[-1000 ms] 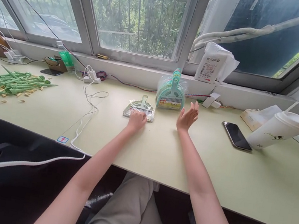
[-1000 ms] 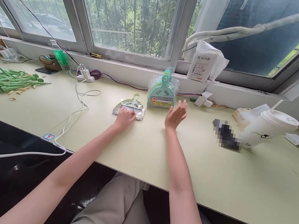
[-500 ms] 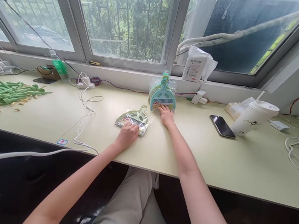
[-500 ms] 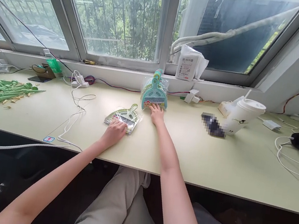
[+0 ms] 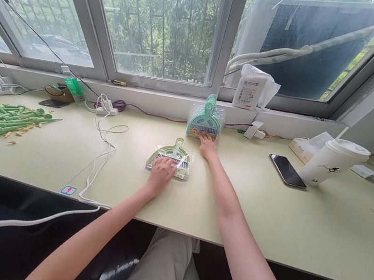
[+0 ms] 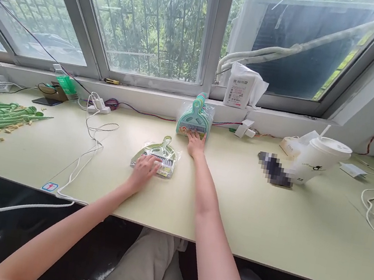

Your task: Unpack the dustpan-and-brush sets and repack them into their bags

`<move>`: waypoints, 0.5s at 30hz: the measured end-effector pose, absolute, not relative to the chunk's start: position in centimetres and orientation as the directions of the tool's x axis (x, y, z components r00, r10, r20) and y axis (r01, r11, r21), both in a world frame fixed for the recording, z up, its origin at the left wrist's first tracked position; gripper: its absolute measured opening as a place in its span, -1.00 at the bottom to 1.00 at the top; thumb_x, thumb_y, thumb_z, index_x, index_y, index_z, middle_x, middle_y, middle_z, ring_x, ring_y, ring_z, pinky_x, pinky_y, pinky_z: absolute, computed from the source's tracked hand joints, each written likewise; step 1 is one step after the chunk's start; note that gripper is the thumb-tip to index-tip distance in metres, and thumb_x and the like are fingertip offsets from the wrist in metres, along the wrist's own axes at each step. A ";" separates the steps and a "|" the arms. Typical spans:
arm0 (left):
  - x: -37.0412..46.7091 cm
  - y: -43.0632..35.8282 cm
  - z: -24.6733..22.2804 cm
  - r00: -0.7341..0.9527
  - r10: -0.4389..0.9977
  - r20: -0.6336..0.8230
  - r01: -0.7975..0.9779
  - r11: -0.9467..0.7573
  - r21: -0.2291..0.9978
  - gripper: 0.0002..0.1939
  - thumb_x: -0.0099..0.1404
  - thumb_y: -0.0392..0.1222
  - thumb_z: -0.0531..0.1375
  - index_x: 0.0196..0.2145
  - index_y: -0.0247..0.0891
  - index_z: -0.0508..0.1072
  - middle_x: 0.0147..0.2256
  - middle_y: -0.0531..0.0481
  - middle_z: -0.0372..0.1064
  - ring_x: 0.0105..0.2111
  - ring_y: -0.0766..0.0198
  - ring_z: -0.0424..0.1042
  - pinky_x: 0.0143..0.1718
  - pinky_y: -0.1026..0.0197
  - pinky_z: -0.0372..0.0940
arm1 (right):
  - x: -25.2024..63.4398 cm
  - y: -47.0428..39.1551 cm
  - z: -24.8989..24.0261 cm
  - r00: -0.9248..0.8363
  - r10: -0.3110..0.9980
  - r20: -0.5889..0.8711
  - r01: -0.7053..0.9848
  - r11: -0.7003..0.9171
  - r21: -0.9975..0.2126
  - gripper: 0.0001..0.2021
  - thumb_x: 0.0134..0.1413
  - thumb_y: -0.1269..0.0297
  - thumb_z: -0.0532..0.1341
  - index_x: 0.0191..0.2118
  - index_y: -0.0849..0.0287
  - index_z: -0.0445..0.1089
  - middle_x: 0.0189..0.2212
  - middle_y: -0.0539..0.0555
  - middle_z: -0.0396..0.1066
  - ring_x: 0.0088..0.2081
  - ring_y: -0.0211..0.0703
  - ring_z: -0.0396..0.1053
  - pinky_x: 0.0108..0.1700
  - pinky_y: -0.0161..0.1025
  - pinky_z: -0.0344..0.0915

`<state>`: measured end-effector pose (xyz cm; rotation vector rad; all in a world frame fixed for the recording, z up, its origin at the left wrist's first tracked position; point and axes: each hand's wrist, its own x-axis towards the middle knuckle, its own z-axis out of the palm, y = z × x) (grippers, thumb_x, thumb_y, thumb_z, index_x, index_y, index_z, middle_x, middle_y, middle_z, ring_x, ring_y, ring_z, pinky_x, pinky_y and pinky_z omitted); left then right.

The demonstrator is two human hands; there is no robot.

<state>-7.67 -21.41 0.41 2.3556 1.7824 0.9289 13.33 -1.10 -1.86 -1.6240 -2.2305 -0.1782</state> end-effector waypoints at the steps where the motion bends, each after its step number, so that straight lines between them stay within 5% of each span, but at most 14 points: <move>1: -8.1 -20.8 0.7 0.074 0.894 0.442 0.870 -0.275 0.409 -0.73 0.41 -0.15 0.00 -0.06 -0.17 0.43 -0.02 -0.12 0.39 0.04 0.05 0.30 0.19 -0.05 0.08 | 13.4 -1.3 -1.9 -0.251 0.880 0.404 0.936 0.327 -0.130 -0.36 0.17 0.52 -0.12 0.35 0.04 0.08 0.37 0.02 0.06 0.41 0.00 -0.13 0.36 0.38 -0.44; 4: -10.2 -18.4 1.5 -0.210 0.887 0.411 0.886 -0.006 0.464 -0.64 0.33 -0.18 0.10 0.06 -0.24 0.37 0.15 -0.24 0.25 0.16 -0.06 0.20 0.17 -0.08 0.10 | 13.8 -2.1 -1.8 -0.148 0.836 0.529 0.938 0.288 -0.192 -0.43 0.19 0.50 -0.12 0.29 0.12 0.19 0.33 0.10 0.15 0.37 -0.01 -0.04 0.38 0.25 -0.34; 7: -12.9 -15.8 2.2 -0.288 0.918 0.273 0.853 0.116 0.510 -0.49 0.29 -0.13 0.15 0.17 -0.28 0.26 0.19 -0.31 0.21 0.20 -0.09 0.18 0.12 -0.04 0.17 | 13.9 -2.8 -1.4 -0.069 0.800 0.595 0.936 0.259 -0.240 -0.47 0.22 0.48 -0.12 0.27 0.17 0.21 0.32 0.14 0.16 0.36 0.00 -0.04 0.37 0.21 -0.32; 10: -15.0 -14.2 2.6 -0.253 0.967 0.042 0.759 0.171 0.629 -0.40 0.21 -0.06 0.25 0.16 -0.32 0.28 0.05 -0.29 0.39 0.09 -0.02 0.35 0.04 0.08 0.24 | 13.5 -3.8 -0.9 -0.064 0.786 0.614 0.919 0.287 -0.271 -0.50 0.27 0.44 -0.14 0.24 0.18 0.25 0.30 0.17 0.18 0.35 0.00 0.00 0.35 0.15 -0.27; 15: -15.2 -13.7 2.7 -0.190 0.967 -0.169 0.521 0.245 0.817 -0.40 -0.10 -0.08 0.45 -0.07 -0.31 0.48 -0.44 -0.06 0.46 -0.38 0.12 0.48 -0.42 0.22 0.27 | 12.7 -7.1 -0.3 0.069 0.884 0.463 0.863 0.179 -0.471 -0.52 0.36 0.14 -0.14 -0.01 0.20 0.48 0.01 0.26 0.48 0.08 0.09 0.32 0.17 0.08 0.06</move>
